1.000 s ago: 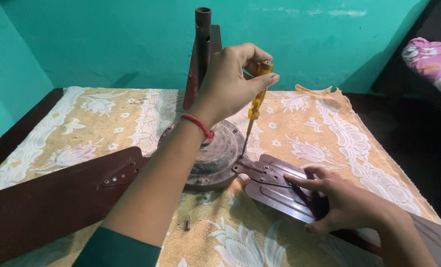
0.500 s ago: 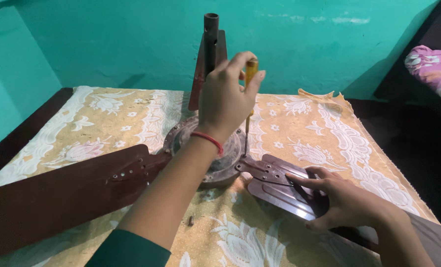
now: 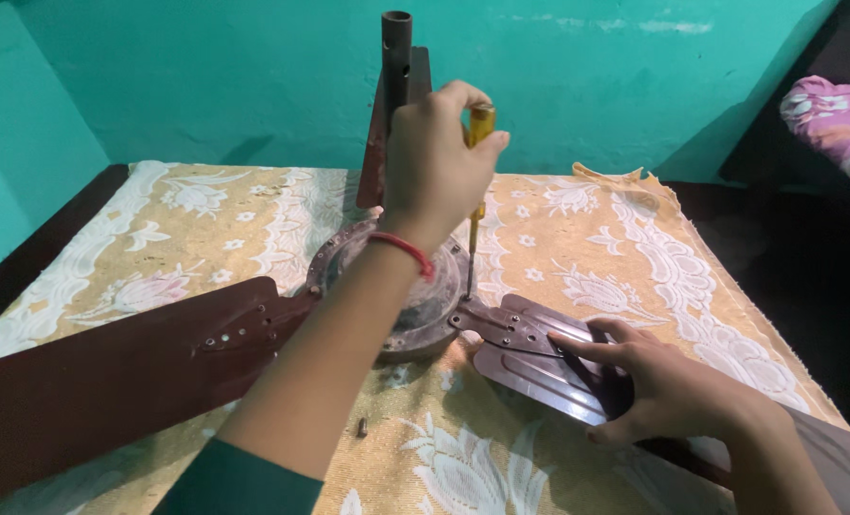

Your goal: The person uses a screwdriver to tighten screws that attach the blades to the ceiling fan hub. They work on each blade in turn, then spin the fan to check the assembly.

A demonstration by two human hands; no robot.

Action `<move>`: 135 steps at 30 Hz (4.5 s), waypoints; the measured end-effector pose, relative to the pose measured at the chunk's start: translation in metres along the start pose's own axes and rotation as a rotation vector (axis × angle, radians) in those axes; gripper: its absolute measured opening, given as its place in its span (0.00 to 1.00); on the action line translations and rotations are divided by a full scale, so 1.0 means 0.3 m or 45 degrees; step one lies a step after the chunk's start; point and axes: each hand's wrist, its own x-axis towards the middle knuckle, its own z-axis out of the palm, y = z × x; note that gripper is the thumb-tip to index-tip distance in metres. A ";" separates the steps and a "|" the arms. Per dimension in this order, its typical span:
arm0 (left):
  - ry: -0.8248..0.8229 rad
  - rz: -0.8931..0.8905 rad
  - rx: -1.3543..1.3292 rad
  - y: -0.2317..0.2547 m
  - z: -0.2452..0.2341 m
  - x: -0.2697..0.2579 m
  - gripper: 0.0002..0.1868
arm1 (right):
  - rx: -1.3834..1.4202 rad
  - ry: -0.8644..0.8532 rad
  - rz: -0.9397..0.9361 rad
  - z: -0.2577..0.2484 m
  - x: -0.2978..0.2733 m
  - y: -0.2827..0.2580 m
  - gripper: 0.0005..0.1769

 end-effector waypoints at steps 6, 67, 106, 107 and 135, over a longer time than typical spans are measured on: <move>-0.141 0.104 -0.087 -0.046 -0.017 0.006 0.16 | 0.025 -0.034 0.044 0.007 0.009 0.006 0.65; 0.126 0.323 -0.070 0.007 -0.013 -0.093 0.18 | 0.034 -0.018 0.019 0.013 0.005 0.016 0.66; 0.247 -0.542 -0.624 -0.383 -0.344 -0.486 0.16 | -0.236 0.676 -1.392 0.446 0.206 -0.268 0.27; 0.255 -0.548 -0.641 -0.384 -0.345 -0.487 0.17 | -0.154 0.656 -1.417 0.452 0.214 -0.308 0.26; 0.209 -0.592 -0.546 -0.377 -0.351 -0.484 0.13 | 0.502 0.466 -1.059 0.447 0.243 -0.380 0.14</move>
